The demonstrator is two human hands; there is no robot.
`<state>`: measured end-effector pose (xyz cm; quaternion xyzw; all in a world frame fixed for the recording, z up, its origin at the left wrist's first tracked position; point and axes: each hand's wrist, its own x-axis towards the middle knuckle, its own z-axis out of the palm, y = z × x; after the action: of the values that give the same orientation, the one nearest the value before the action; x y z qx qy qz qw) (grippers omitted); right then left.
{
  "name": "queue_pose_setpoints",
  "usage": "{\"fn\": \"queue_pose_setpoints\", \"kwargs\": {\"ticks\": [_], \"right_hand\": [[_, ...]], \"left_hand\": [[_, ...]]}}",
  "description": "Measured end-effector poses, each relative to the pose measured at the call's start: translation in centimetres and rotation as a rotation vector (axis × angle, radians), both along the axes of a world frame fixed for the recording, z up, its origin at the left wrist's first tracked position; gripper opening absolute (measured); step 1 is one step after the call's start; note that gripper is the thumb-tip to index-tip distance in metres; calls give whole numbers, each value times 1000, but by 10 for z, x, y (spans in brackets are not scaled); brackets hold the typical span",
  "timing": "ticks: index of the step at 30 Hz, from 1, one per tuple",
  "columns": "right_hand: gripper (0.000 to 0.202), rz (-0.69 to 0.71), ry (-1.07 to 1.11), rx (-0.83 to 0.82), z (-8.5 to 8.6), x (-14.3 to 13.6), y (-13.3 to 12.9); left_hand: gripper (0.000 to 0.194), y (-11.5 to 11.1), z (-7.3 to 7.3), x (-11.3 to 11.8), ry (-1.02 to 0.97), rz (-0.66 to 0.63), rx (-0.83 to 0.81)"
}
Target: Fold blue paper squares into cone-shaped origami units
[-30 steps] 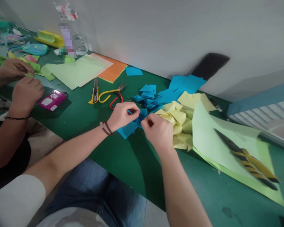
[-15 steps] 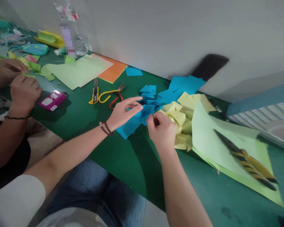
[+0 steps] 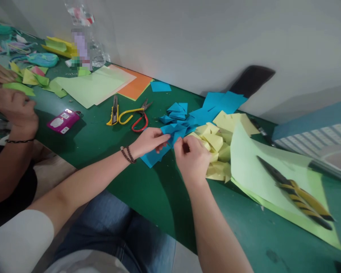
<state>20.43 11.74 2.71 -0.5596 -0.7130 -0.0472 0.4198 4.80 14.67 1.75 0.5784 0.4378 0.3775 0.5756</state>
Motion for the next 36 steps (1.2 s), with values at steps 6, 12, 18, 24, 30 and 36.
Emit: {"fn": "queue_pose_setpoints", "kwargs": {"ticks": [6, 12, 18, 24, 30, 36], "right_hand": [[27, -25, -23, 13, -3, 1, 2], [26, -68, -42, 10, -4, 1, 2], [28, -60, -55, 12, -3, 1, 3], [31, -75, -2, -27, -1, 7, 3], [27, -81, 64, -3, 3, 5, -1], [17, -25, 356, -66, 12, -6, -9]], "left_hand": [[42, -3, 1, 2, 209, 125, 228], [52, -3, 3, 6, 273, 223, 435], [49, -2, 0, 4, 236, 243, 407], [33, -2, -2, 3, 34, 180, 189], [32, 0, -2, 3, 48, 180, 210], [34, 2, -7, 2, 21, 186, 232]]}}
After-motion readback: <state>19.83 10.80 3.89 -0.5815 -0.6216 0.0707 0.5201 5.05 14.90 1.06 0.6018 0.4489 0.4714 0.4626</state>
